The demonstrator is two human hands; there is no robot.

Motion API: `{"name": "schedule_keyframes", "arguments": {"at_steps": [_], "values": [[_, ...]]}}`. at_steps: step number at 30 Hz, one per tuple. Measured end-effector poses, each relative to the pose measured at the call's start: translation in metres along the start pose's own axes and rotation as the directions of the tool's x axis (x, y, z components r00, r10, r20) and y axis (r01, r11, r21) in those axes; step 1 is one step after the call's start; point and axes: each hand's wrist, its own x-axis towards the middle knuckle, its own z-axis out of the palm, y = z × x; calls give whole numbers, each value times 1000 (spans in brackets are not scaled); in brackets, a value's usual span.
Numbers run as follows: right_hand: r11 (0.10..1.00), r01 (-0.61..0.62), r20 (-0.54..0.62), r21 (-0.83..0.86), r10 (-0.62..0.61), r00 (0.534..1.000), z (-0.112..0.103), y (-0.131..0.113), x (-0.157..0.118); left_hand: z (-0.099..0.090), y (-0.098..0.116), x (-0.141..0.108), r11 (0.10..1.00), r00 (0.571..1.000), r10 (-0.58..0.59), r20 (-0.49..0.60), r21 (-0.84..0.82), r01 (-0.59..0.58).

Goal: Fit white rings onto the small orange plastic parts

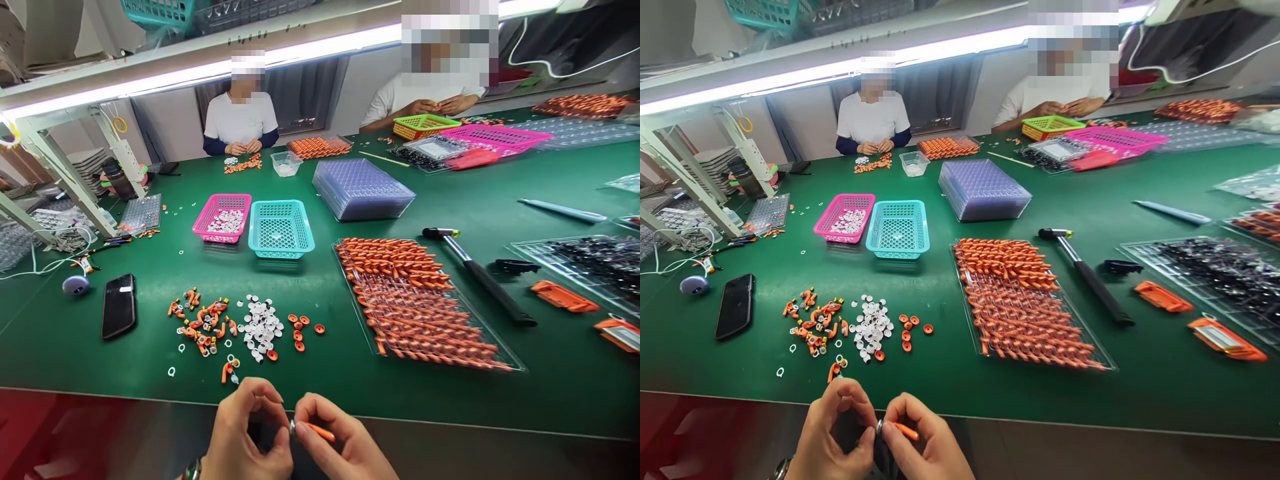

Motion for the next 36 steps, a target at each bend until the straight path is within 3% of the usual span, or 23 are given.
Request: {"name": "schedule_keyframes", "arguments": {"at_steps": [4, 10, 27, 36], "values": [[979, -133, 157, 157, 109, 982, -3, 0, 5, 0, 1, 1, 999, 999, -41, 10, -24, 42], [949, -199, 196, 244, 152, 969, -3, -1, 9, -1, 2, 0, 994, 994, -101, 27, -24, 102], [996, -61, 30, 65, 59, 998, 3, -8, 1, -7, 6, 6, 971, 964, -233, 131, -14, 237], [999, -34, 29, 37, 33, 999, 2, -6, 1, -8, 10, 10, 965, 957, -262, 126, 9, 263]]}}
